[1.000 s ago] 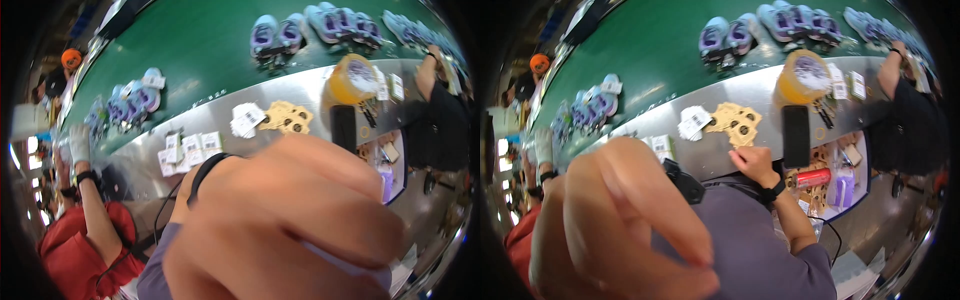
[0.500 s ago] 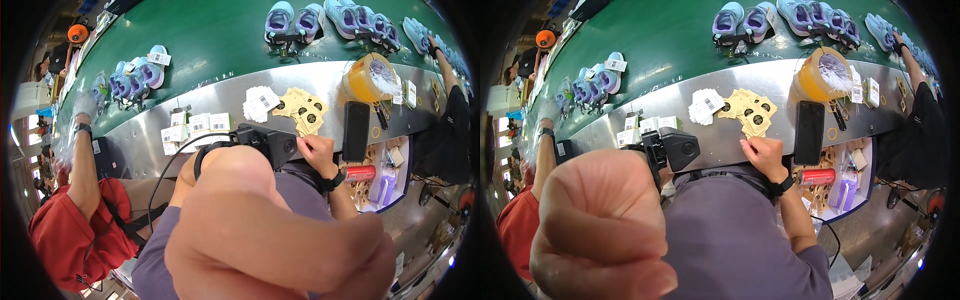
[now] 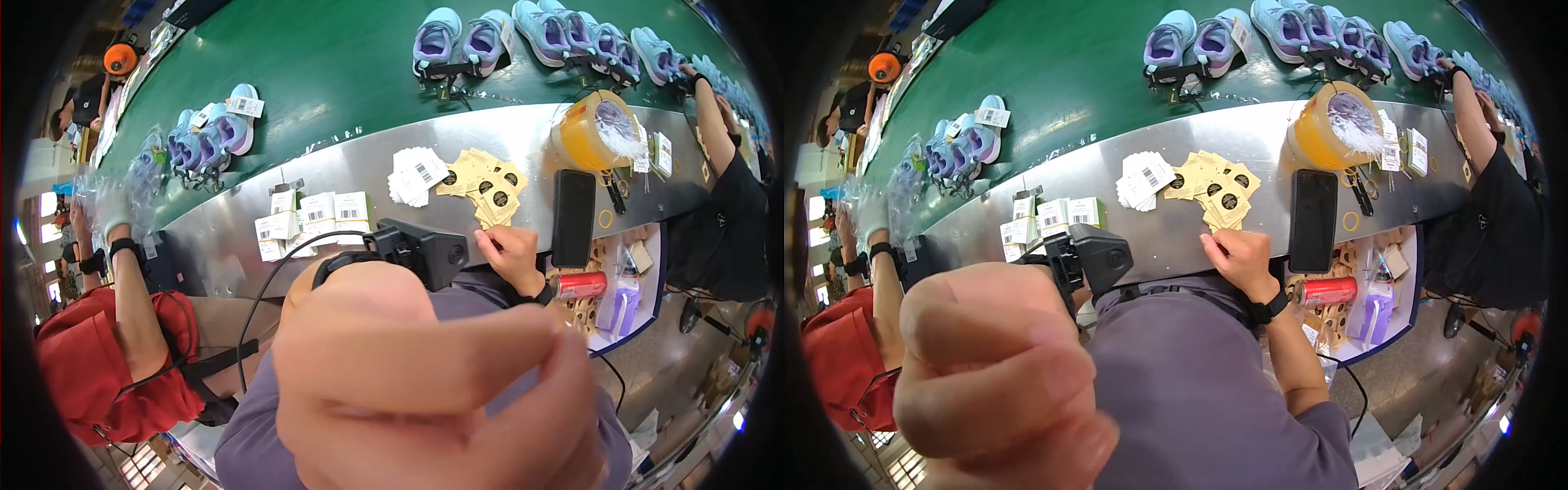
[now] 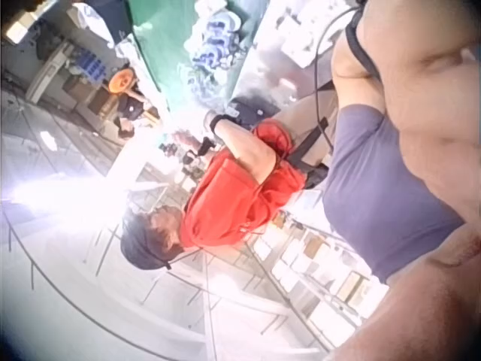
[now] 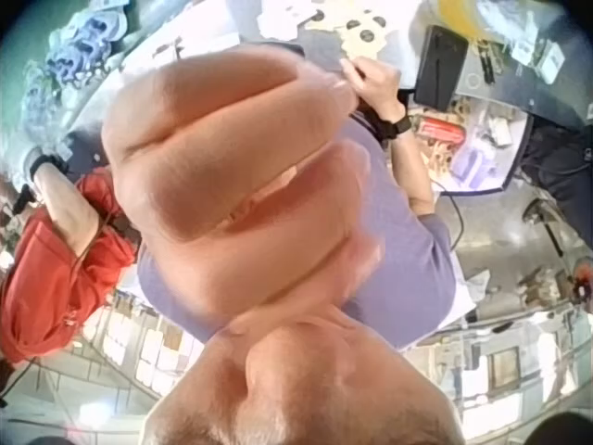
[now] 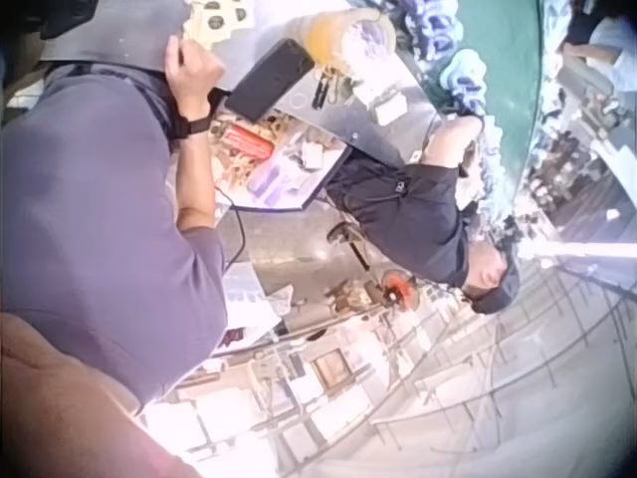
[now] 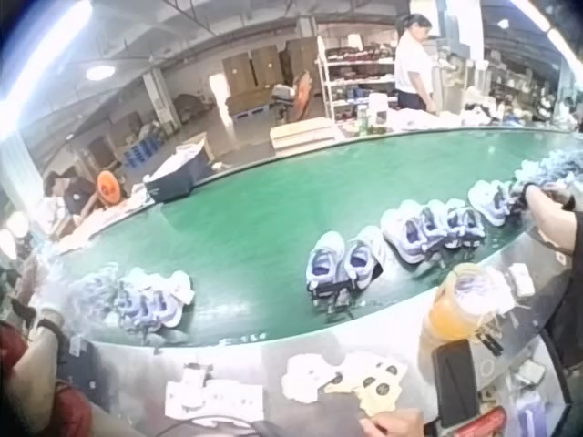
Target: Attach product tags and labels to shoes on a manufacturing conveyor belt.
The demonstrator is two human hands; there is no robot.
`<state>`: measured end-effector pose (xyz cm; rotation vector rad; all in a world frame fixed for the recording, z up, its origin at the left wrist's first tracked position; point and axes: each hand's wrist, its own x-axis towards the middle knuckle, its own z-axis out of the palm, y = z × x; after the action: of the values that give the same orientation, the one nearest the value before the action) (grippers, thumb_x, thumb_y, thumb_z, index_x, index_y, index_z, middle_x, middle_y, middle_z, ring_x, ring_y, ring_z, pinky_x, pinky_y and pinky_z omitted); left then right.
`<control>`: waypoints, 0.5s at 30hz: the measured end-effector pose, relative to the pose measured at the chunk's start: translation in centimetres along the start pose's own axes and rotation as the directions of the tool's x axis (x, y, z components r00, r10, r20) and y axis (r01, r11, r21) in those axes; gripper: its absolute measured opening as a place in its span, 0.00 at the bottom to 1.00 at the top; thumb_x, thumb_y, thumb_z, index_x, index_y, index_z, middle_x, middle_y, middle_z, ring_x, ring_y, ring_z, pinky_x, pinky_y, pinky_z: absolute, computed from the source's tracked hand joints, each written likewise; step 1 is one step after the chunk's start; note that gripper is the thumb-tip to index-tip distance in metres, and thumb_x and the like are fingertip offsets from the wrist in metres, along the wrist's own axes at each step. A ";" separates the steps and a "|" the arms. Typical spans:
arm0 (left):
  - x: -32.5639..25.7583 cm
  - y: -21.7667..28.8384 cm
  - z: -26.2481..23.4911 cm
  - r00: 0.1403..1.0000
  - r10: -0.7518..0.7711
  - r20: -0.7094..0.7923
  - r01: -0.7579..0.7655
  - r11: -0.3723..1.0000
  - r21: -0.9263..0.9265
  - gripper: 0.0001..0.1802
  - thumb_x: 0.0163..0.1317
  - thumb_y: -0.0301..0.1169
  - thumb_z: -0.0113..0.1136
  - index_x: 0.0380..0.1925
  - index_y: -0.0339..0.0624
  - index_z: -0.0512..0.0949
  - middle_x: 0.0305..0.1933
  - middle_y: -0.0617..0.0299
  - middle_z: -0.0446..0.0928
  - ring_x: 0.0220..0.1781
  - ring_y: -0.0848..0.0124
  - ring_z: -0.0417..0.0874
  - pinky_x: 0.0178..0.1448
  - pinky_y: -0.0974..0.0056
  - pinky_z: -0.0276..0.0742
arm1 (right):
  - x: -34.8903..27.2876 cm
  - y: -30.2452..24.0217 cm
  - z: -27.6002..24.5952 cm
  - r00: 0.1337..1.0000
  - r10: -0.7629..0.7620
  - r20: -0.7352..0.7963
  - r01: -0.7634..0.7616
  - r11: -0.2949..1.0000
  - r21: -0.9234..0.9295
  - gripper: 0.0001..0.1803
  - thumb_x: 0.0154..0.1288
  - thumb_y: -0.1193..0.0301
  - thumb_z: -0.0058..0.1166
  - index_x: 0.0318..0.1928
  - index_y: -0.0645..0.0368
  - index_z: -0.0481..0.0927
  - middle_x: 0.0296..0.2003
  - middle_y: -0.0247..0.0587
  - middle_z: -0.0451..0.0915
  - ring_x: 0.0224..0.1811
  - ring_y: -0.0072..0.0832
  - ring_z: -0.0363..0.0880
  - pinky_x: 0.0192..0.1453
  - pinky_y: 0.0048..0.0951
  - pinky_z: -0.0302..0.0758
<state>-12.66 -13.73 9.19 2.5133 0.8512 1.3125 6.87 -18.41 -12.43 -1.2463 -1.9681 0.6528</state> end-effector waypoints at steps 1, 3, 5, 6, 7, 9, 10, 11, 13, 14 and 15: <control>0.0 0.0 0.0 1.000 -0.004 0.006 0.004 1.000 0.015 0.08 0.53 0.25 0.54 0.33 0.39 0.79 0.30 0.57 0.79 0.30 0.63 0.80 0.27 0.66 0.74 | 0.1 -0.1 0.2 1.000 -0.014 -0.007 0.014 1.000 0.014 0.15 0.55 0.70 0.62 0.16 0.57 0.74 0.11 0.38 0.70 0.12 0.33 0.70 0.17 0.31 0.63; -0.6 2.1 0.2 0.999 -0.015 0.029 0.013 0.999 0.048 0.08 0.53 0.25 0.54 0.33 0.39 0.79 0.30 0.57 0.79 0.30 0.63 0.80 0.27 0.66 0.74 | -0.2 -0.1 0.4 1.000 -0.018 0.001 0.018 1.000 0.007 0.14 0.55 0.70 0.62 0.16 0.57 0.74 0.11 0.38 0.70 0.12 0.33 0.70 0.17 0.31 0.63; -0.3 0.9 1.1 0.998 -0.027 0.051 0.024 0.997 0.067 0.08 0.53 0.25 0.53 0.33 0.39 0.79 0.30 0.57 0.79 0.30 0.63 0.80 0.27 0.66 0.74 | -0.5 0.0 0.8 0.999 0.026 0.018 -0.026 1.000 -0.002 0.14 0.55 0.70 0.62 0.16 0.57 0.74 0.12 0.39 0.70 0.12 0.33 0.70 0.18 0.31 0.63; -0.7 1.5 1.3 0.998 -0.032 0.061 0.027 0.997 0.075 0.08 0.53 0.26 0.53 0.33 0.39 0.79 0.30 0.57 0.79 0.30 0.63 0.80 0.27 0.66 0.74 | -0.6 0.1 1.0 0.999 0.032 0.013 -0.032 0.999 -0.005 0.14 0.55 0.70 0.61 0.16 0.57 0.74 0.12 0.39 0.71 0.12 0.34 0.70 0.18 0.32 0.63; -0.3 0.6 1.6 0.997 -0.036 0.062 0.031 0.996 0.086 0.08 0.54 0.26 0.53 0.33 0.39 0.79 0.29 0.57 0.79 0.30 0.63 0.80 0.27 0.66 0.74 | -0.5 0.5 0.8 0.999 0.030 0.019 -0.030 0.999 -0.012 0.14 0.55 0.70 0.61 0.16 0.57 0.74 0.12 0.39 0.71 0.12 0.34 0.70 0.18 0.32 0.63; 0.1 0.4 1.7 0.997 -0.039 0.061 0.033 0.994 0.106 0.08 0.54 0.26 0.53 0.33 0.39 0.79 0.29 0.57 0.79 0.29 0.63 0.80 0.27 0.66 0.73 | -0.1 1.1 0.7 1.000 0.001 0.027 -0.001 1.000 0.003 0.13 0.55 0.70 0.61 0.17 0.57 0.74 0.12 0.39 0.71 0.13 0.34 0.71 0.18 0.32 0.64; -0.2 0.8 1.0 0.998 -0.027 0.055 0.022 0.995 0.097 0.08 0.54 0.26 0.53 0.33 0.39 0.79 0.29 0.57 0.79 0.29 0.63 0.80 0.27 0.66 0.73 | 0.3 0.9 0.1 0.999 -0.042 0.006 0.042 0.999 -0.003 0.13 0.55 0.70 0.61 0.17 0.57 0.75 0.13 0.39 0.72 0.14 0.35 0.72 0.19 0.33 0.65; -1.6 1.6 -1.0 0.998 -0.022 0.054 0.016 0.994 0.104 0.08 0.54 0.27 0.53 0.33 0.40 0.79 0.29 0.57 0.79 0.29 0.63 0.80 0.27 0.66 0.73 | 0.4 1.5 -0.1 0.998 -0.061 0.014 0.060 0.998 0.029 0.13 0.55 0.70 0.61 0.17 0.57 0.75 0.13 0.40 0.72 0.14 0.35 0.72 0.19 0.33 0.65; -1.2 1.2 -0.5 0.999 -0.004 0.042 0.000 0.995 0.104 0.08 0.54 0.27 0.52 0.33 0.40 0.79 0.29 0.57 0.79 0.29 0.63 0.80 0.27 0.66 0.73 | 0.2 1.8 -0.8 0.997 -0.068 0.023 0.066 0.996 0.057 0.13 0.54 0.71 0.61 0.17 0.57 0.75 0.14 0.40 0.72 0.14 0.36 0.72 0.19 0.33 0.65; -1.2 0.9 0.6 0.997 0.061 0.051 -0.062 0.998 0.017 0.09 0.54 0.27 0.52 0.33 0.40 0.79 0.29 0.58 0.80 0.29 0.63 0.81 0.26 0.65 0.73 | -0.5 3.0 -2.3 0.999 0.008 -0.033 -0.008 1.000 0.005 0.13 0.54 0.72 0.61 0.17 0.58 0.74 0.14 0.40 0.72 0.14 0.36 0.72 0.19 0.33 0.65; -2.5 4.3 0.6 0.995 0.079 0.061 -0.080 0.997 0.015 0.09 0.54 0.27 0.52 0.33 0.40 0.79 0.29 0.58 0.80 0.29 0.63 0.81 0.26 0.65 0.73 | -0.8 3.4 -3.0 0.999 0.031 -0.021 -0.030 0.999 0.022 0.11 0.55 0.72 0.61 0.19 0.59 0.76 0.15 0.41 0.73 0.15 0.36 0.73 0.20 0.33 0.66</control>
<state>-11.50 -18.61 8.82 2.6115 0.7604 1.2498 11.33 -17.66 -13.26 -1.2671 -1.9228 0.6717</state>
